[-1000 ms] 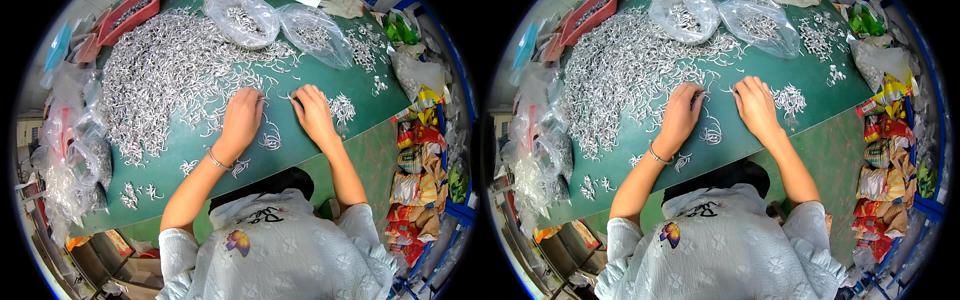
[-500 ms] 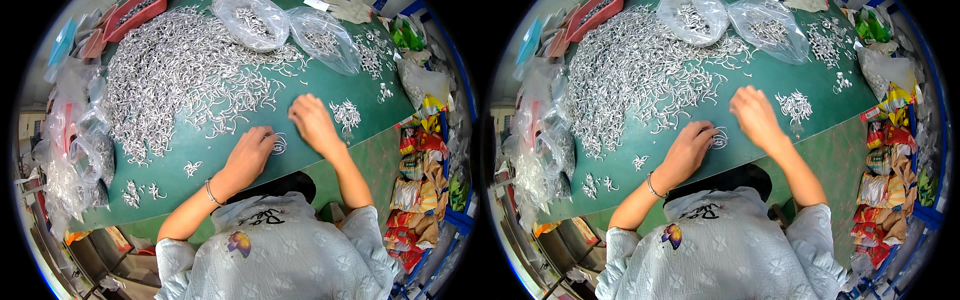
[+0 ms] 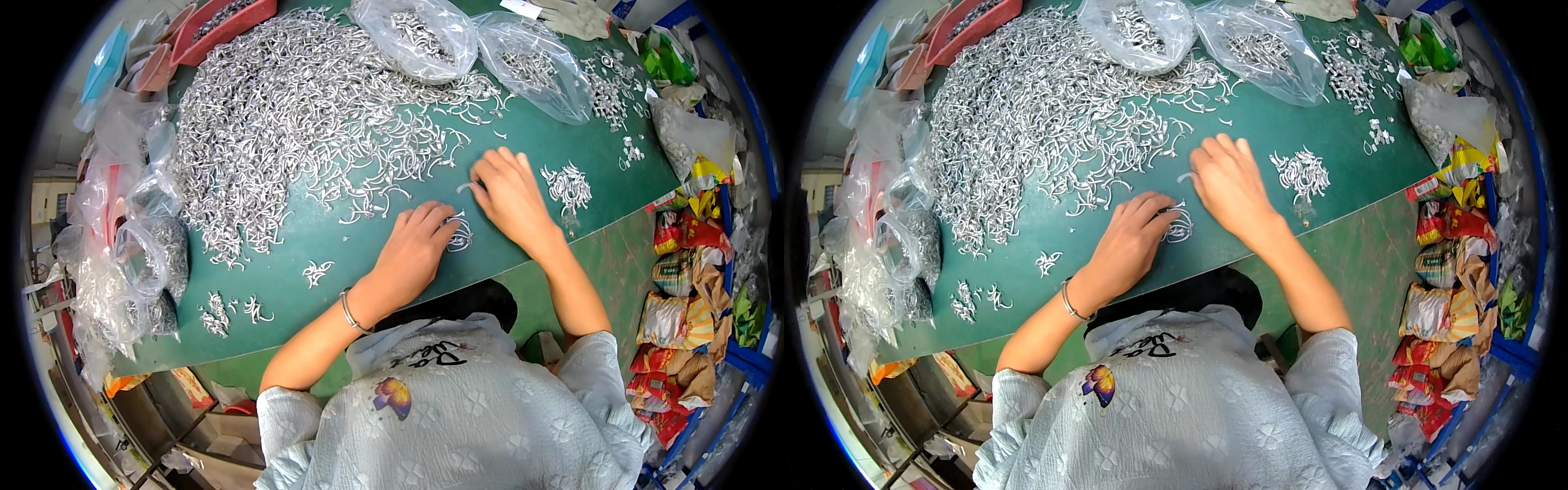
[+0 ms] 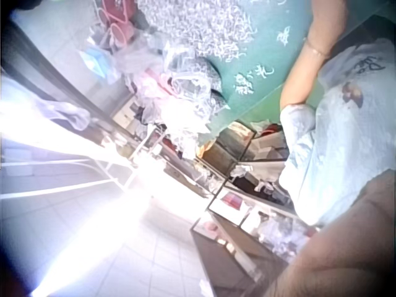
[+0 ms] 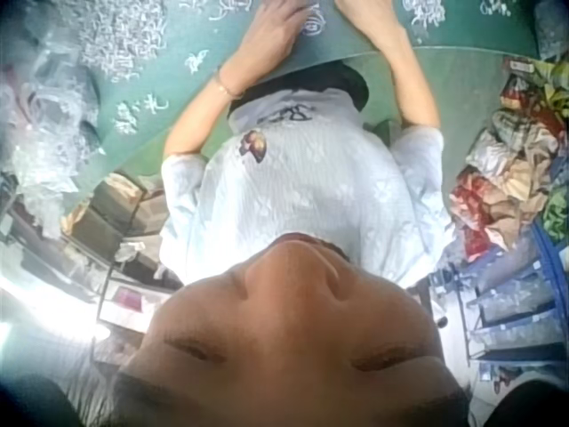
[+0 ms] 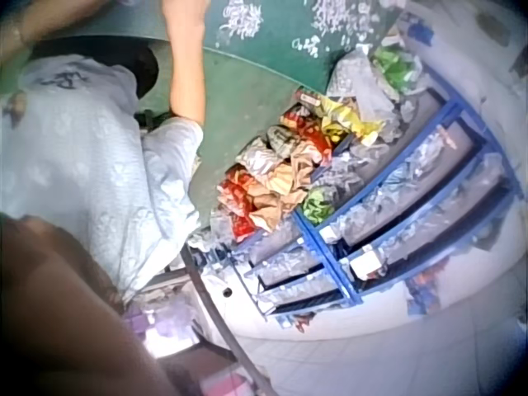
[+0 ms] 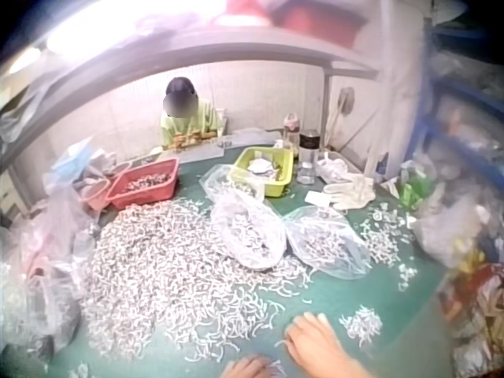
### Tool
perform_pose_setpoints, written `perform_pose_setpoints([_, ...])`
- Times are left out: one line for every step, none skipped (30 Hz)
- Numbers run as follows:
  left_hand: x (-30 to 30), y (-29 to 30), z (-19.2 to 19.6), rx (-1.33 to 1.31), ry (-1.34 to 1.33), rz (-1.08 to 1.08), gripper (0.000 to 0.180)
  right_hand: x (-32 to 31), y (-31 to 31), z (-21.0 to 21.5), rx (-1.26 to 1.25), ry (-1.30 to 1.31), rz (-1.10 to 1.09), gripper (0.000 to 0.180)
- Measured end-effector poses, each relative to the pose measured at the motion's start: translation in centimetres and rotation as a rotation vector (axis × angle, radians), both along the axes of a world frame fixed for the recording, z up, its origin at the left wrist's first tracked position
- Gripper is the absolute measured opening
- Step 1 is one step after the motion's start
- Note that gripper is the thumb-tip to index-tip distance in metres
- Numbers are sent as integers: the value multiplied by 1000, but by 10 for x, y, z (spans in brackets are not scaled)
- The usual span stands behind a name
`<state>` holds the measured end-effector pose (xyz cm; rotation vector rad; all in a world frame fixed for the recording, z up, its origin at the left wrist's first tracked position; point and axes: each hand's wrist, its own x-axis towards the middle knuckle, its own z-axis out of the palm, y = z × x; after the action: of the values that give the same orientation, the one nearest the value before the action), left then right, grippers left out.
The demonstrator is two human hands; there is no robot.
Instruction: The person sorts through a large pile of silver-colored metal components on a green workbench, picking them up by hand and placing them into different bags and piles.
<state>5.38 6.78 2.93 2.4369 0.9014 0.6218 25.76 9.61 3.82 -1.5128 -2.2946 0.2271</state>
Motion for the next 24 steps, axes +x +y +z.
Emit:
perform_pose_setpoints([-2, 0, 1, -6, -9, 11, 31, 6, -5, 6, -30, -20, 25, 13])
perform_pose_setpoints([-3, -1, 1, -13, -17, 22, 31, 11, -7, 11, -59, -40, 51, 12])
perform_pose_setpoints([-3, -1, 2, -20, -28, 27, 30, 16, -9, 16, -177, -27, 103, 12])
perform_pose_setpoints([-3, 0, 2, -17, -22, 50, 31, 17, -8, 17, -196, 24, 106, 12])
perform_pose_setpoints([-3, 0, 1, -14, -15, 74, 31, 19, -5, 18, -215, 76, 110, 12])
perform_pose_setpoints([-2, 2, 2, -10, -8, 94, 32, 21, -1, 18, -233, 129, 111, 13])
perform_pose_setpoints([0, 3, 2, -6, -17, 83, 33, 20, 5, 11, -165, 175, 61, 14])
perform_pose_setpoints([2, 5, 2, -2, -27, 73, 34, 15, 12, 7, -81, 186, 46, 15])
perform_pose_setpoints([4, 6, 1, 2, -35, 60, 35, 8, 19, 2, 2, 197, 29, 15])
perform_pose_setpoints([7, 5, 2, 6, -27, 30, 37, 2, 25, -2, 86, 210, 14, 16])
perform_pose_setpoints([11, 3, 4, 11, -18, 0, 39, -1, 29, -5, 100, 190, 18, 16])
perform_pose_setpoints([13, 0, 5, 15, -11, -28, 40, 0, 29, -6, 83, 154, 23, 16])
perform_pose_setpoints([11, -2, 5, 25, 9, -30, 42, 4, 29, -7, 66, 118, 26, 16])
perform_pose_setpoints([9, -4, 5, 36, 29, -33, 44, 10, 28, -7, 48, 81, 29, 16])
perform_pose_setpoints([8, -5, 4, 47, 48, -36, 45, 18, 25, -6, 13, 77, 23, 16])
perform_pose_setpoints([6, -5, 4, 32, 48, -36, 46, 28, 21, -3, -25, 70, 17, 16])
perform_pose_setpoints([3, -5, 5, 17, 49, -37, 47, 35, 16, 1, -63, 63, 11, 16])
perform_pose_setpoints([2, -5, 5, 2, 50, -37, 47, 39, 11, 5, -54, 107, -6, 16])
perform_pose_setpoints([2, -5, 5, -3, 24, -27, 48, 42, 5, 9, -45, 151, -23, 16])
perform_pose_setpoints([3, -5, 4, -9, -1, -17, 48, 42, -2, 12, -37, 195, -39, 16])
perform_pose_setpoints([4, -5, 3, -12, -27, -11, 48, 40, -9, 11, -19, 241, 4, 18])
perform_pose_setpoints([6, -6, 4, -15, -31, 8, 48, 36, -15, 9, -56, 221, 37, 20])
perform_pose_setpoints([8, -7, 6, -18, -35, 28, 48, 29, -21, 10, -66, 185, 65, 21])
perform_pose_setpoints([10, -8, 9, -22, -38, 50, 48, 21, -26, 10, -78, 151, 96, 22])
